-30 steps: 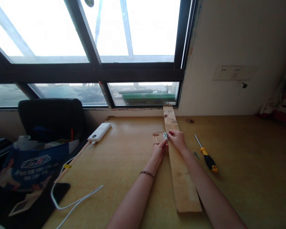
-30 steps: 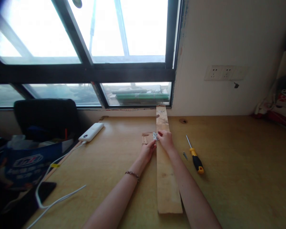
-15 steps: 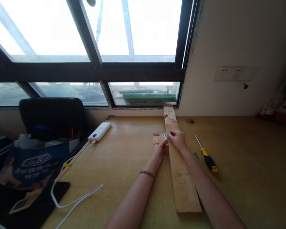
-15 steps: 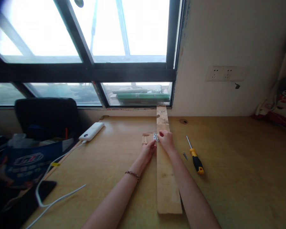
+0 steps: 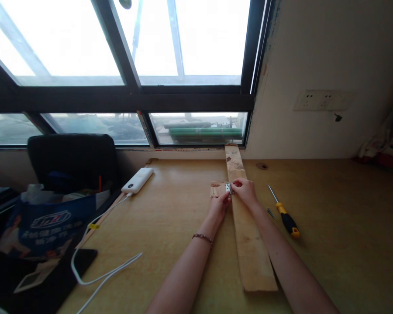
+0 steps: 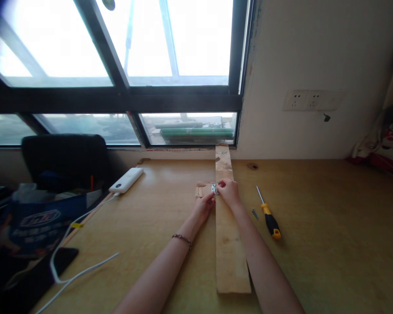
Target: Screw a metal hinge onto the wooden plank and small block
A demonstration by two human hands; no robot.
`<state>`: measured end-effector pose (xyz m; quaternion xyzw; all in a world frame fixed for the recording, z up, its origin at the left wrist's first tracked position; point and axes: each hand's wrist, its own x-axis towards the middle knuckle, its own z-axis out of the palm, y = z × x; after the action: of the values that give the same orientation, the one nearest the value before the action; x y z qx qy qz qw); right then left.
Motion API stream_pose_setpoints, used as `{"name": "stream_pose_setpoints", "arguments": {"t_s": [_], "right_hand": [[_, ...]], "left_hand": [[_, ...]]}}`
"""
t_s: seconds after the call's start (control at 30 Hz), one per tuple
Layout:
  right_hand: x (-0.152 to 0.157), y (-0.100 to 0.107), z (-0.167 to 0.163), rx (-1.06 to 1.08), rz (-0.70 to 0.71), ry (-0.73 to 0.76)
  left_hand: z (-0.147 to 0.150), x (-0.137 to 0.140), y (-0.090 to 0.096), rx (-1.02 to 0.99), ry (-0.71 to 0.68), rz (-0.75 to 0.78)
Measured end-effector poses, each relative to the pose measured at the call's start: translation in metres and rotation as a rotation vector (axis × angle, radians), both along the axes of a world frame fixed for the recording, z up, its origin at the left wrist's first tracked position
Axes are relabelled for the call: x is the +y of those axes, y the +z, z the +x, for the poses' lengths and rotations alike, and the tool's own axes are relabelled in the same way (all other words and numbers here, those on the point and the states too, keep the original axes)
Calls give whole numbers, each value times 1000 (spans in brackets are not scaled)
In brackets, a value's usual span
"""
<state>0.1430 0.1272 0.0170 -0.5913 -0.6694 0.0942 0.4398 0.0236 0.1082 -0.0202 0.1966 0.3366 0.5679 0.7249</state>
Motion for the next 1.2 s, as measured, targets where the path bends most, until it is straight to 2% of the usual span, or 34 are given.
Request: {"name": "stream_pose_setpoints", "arguments": {"t_s": [0.3, 0.4, 0.53, 0.7, 0.9, 0.97, 1.13, 1.2], "right_hand": [[1, -1, 2, 25, -49, 24], [-2, 5, 4, 30, -88, 150], [-8, 13, 7, -76, -141, 327], [-11, 15, 3, -193, -156, 304], [-12, 16, 1, -207, -163, 282], [-12, 16, 1, -192, -158, 290], [-9, 14, 3, -161, -156, 315], [-9, 14, 3, -156, -156, 316]], "left_hand": [[-1, 2, 0, -21, -19, -15], [-1, 3, 0, -16, -1, -19], [-2, 4, -1, -18, -22, -25], [-4, 3, 0, -7, -16, -24], [-2, 2, 6, 6, 5, -48], [-4, 3, 7, 52, 105, -27], [-19, 4, 6, 496, 628, 73], [-23, 5, 4, 634, 703, 126]]}}
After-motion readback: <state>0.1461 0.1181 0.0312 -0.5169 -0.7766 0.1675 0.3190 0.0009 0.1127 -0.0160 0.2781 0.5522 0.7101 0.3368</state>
